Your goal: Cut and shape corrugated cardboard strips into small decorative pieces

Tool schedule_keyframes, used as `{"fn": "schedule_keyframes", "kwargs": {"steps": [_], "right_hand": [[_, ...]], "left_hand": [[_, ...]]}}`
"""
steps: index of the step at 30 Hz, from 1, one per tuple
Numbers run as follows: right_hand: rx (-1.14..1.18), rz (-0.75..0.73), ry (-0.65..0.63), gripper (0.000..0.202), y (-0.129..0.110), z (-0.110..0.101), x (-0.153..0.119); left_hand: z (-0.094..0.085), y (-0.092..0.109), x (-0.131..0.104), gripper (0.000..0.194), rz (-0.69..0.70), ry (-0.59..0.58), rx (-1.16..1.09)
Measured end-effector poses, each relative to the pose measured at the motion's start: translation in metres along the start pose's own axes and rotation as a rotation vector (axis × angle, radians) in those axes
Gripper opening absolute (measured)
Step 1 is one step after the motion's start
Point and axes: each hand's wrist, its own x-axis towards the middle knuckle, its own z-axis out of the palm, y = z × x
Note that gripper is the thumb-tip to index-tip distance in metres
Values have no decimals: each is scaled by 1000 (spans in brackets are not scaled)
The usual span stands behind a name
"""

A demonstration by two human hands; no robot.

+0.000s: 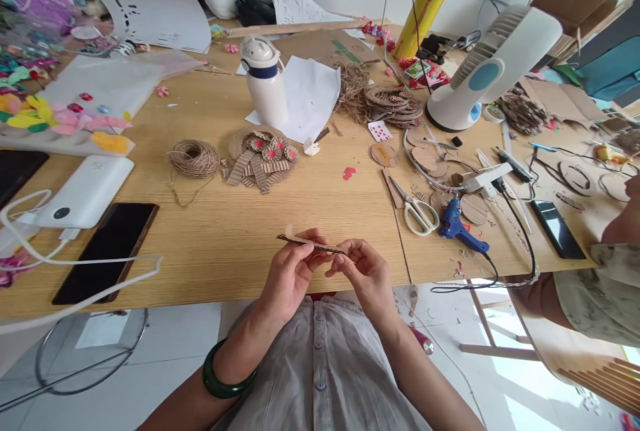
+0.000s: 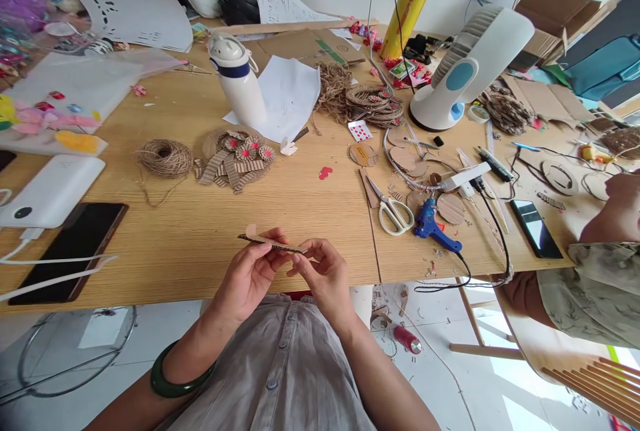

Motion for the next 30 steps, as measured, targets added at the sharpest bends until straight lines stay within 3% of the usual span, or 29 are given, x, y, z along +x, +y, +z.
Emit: {"fn": "schedule_keyframes", "kwargs": {"steps": [9,14,16,19,21,26,30], "right_hand": [[-55,-178,120,13,3,8,0],[-194,-427,217,11,-5,0,3],[-242,-511,223,12,-9,-3,6],[-304,-533,146,15,-11,-5,7],[-367,-519,60,18,-9,-5,6],[-523,-582,-79,26,-3,-4,5],[-467,-502,-107,24,0,-3,5]], "left_hand": [[1,-10,-3,24,-104,-21,-81],[1,0,-17,23,-225,-196,351],[1,9,-23,27,-149,-214,471],[6,22,-26,21,52,-210,559],[11,27,-25,20,87,-211,572],[15,27,-16,23,-1,-206,520],[10,24,-13,24,-110,-233,411]]}}
